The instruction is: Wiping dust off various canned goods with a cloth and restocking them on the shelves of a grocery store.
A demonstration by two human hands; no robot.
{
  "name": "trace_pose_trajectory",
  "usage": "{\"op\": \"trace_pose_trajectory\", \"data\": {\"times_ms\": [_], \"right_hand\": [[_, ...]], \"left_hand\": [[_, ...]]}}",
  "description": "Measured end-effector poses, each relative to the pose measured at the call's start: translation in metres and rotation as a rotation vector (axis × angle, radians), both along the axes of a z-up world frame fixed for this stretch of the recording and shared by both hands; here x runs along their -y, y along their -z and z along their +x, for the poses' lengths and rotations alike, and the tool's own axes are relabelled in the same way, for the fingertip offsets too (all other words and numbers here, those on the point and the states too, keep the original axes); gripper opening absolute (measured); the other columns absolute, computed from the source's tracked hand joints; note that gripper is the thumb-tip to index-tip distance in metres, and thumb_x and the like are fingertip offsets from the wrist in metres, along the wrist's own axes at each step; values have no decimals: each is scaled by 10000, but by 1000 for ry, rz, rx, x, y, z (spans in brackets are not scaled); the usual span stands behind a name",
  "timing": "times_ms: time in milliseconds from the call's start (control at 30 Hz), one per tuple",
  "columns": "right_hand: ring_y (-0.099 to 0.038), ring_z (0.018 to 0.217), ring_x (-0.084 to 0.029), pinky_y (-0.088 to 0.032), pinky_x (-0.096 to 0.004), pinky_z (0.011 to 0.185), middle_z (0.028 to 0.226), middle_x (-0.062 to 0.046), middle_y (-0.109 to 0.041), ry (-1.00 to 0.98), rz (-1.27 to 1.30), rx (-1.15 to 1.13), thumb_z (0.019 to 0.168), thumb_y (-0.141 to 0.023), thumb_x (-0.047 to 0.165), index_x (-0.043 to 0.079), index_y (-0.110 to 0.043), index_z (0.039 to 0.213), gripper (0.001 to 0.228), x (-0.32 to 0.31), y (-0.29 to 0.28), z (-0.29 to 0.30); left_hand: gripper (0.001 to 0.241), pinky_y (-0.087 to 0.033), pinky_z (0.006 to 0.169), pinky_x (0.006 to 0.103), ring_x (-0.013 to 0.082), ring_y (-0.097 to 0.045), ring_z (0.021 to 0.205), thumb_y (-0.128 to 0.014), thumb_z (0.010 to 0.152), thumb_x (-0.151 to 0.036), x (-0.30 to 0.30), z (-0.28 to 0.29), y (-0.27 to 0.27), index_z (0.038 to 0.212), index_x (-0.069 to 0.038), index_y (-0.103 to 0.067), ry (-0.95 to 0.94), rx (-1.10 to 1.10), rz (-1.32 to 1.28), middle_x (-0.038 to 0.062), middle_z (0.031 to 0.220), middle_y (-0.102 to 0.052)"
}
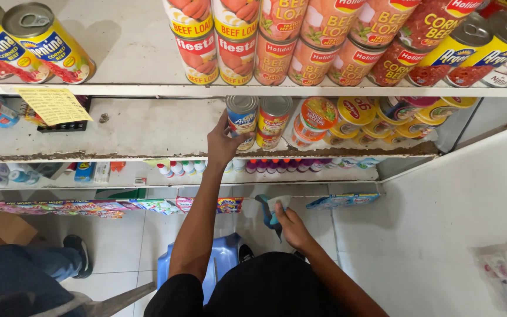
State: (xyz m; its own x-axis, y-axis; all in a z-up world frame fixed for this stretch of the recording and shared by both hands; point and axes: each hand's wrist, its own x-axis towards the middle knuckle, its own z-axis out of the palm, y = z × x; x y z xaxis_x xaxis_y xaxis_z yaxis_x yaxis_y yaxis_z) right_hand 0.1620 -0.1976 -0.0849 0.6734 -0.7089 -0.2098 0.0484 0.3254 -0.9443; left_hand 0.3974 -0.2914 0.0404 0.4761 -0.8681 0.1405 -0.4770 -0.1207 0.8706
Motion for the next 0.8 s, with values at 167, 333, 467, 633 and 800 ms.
{"op": "trace_pose_trajectory", "data": {"times_ms": [167,333,467,633,800], "right_hand": [[-536,782,-170,-468,-369,837,784,11,-519,7,-8,2,1115,-348,539,129,-584,823,556,1,0,1],[-571,843,-187,-469,-372,882,818,-7,-555,3,5,-32,1105,-349,569,122,-615,858,576,1,19,4],[-574,856,-199,-471,-389,897,838,-13,-564,2,14,-45,1103,-350,572,111,-623,875,582,-2,16,1],[-579,874,-213,-473,-410,916,863,-21,-576,6,21,-64,1100,-351,575,97,-633,897,591,0,18,-1],[-582,931,-237,-462,-435,939,906,-54,-592,-5,19,-110,1093,-344,596,77,-643,927,621,-2,24,-1]], "left_hand": [[1029,-465,1127,449,391,-532,1330,-979,658,-258,4,6,9,1506,-27,-443,10,0,1,236,1377,-609],[1030,-490,1106,457,397,-554,1309,-984,647,-264,5,7,9,1495,-19,-455,14,37,-25,240,1364,-615],[1033,-488,1106,458,398,-553,1309,-989,637,-245,2,5,9,1492,-12,-459,11,38,-31,239,1367,-613],[1036,-485,1106,460,398,-551,1308,-995,625,-219,4,3,8,1488,-3,-464,10,39,-45,239,1370,-609],[1057,-477,1111,486,406,-536,1320,-1006,615,-222,5,8,15,1491,-3,-458,30,57,-56,233,1392,-592]]}}
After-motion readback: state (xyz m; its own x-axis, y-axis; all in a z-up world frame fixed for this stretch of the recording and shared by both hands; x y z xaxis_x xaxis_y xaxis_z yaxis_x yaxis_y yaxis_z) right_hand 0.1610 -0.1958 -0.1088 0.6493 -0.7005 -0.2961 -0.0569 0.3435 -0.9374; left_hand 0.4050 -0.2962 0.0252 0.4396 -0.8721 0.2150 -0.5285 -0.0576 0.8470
